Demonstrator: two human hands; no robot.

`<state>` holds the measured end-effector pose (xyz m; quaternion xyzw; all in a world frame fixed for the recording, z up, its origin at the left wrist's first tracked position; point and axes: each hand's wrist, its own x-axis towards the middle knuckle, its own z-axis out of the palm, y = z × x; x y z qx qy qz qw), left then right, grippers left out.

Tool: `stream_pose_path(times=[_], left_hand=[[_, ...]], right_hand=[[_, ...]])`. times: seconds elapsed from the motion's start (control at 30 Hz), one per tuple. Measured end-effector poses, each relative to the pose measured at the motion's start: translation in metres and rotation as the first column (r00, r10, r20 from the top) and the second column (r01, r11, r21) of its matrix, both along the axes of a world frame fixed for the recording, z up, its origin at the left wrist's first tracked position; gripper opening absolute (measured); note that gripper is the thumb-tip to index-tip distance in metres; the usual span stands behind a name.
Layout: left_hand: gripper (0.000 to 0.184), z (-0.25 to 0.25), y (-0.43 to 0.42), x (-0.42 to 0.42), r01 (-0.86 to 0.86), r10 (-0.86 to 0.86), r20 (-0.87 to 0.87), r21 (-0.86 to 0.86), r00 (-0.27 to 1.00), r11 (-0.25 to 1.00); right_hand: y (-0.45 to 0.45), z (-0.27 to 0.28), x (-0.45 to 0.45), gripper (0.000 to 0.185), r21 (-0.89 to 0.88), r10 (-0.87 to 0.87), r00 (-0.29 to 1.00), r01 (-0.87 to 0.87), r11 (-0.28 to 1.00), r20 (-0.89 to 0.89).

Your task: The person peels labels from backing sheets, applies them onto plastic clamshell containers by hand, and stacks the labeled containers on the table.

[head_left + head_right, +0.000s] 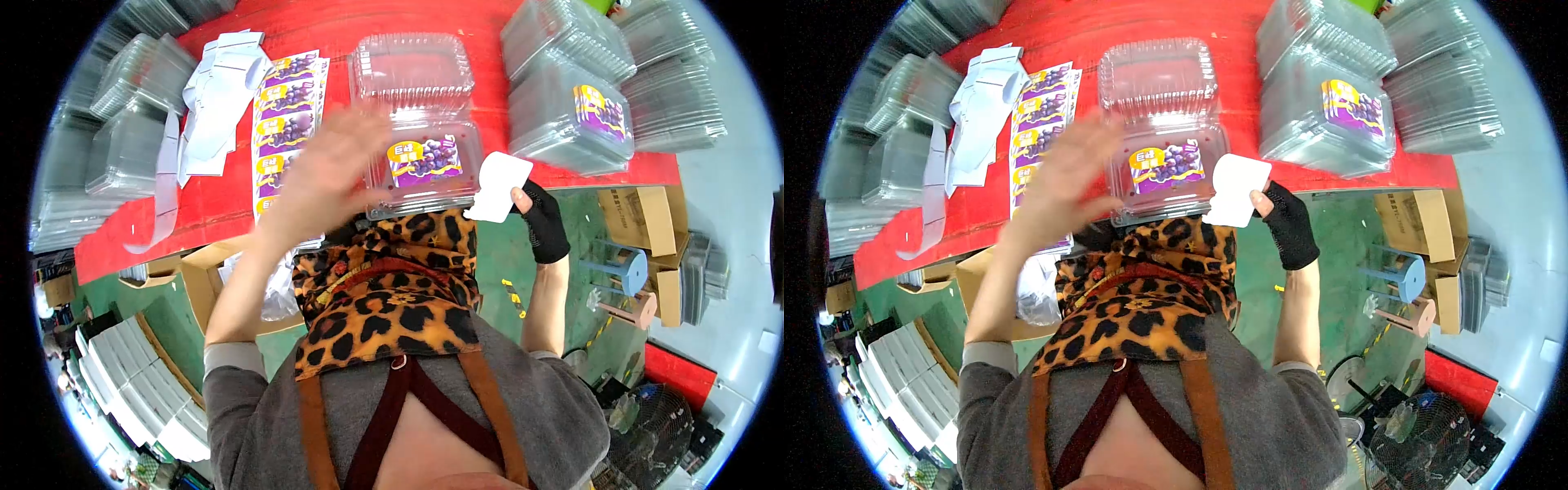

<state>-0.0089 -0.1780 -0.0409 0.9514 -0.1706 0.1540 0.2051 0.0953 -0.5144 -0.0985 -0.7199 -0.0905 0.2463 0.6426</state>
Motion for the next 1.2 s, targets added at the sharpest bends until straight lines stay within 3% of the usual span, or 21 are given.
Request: stream_pose_path(times=[0.07, 0.17, 0.27, 0.43, 0.6, 0.8, 0.93, 1.2], left_hand=[[0.08, -0.023, -0.03, 0.01, 0.128, -0.129, -0.099, -0.01, 0.987, 0.992], [0.091, -0.057, -0.045, 0.033, 0.196, -0.195, -0.118, -0.003, 0.974, 0.981], [0.1, -0.077, -0.049, 0.044, 0.132, -0.122, -0.12, 0.077, 0.985, 0.988], [0.098, -0.064, -0.055, 0.046, 0.141, -0.134, -0.216, 0.02, 0.967, 0.99], [0.096, -0.073, -0.06, 0.049, 0.169, -0.15, -0.181, 0.094, 0.972, 0.981], [0.096, -0.075, -0.065, 0.051, 0.153, -0.128, -0.197, 0.114, 0.972, 0.982], [0.095, -0.078, -0.066, 0.051, 0.092, -0.092, -0.128, -0.004, 0.988, 0.996], [0.09, -0.074, -0.06, 0.056, 0.096, -0.097, -0.15, -0.014, 0.984, 0.995]], right_hand=[[0.001, -0.003, -0.005, 0.051, 0.036, -0.025, 1.0, 0.026, 0.999, -0.014], [-0.003, -0.011, -0.006, 0.052, 0.016, -0.028, 0.999, 0.028, 0.999, -0.02], [0.0, -0.009, -0.012, 0.051, -0.035, -0.055, 0.998, 0.054, 0.998, -0.019], [0.001, -0.016, -0.015, 0.047, -0.064, -0.068, 0.997, 0.07, 0.995, 0.032], [0.001, -0.013, -0.012, 0.045, -0.143, -0.021, 0.996, 0.034, 0.989, 0.091], [-0.007, -0.02, -0.009, 0.045, -0.126, -0.067, 0.997, 0.071, 0.99, 0.032], [-0.006, -0.021, -0.009, 0.051, -0.024, -0.094, 0.996, 0.093, 0.995, -0.008], [-0.014, -0.012, -0.007, 0.055, 0.092, -0.181, 0.983, 0.181, 0.979, -0.005]])
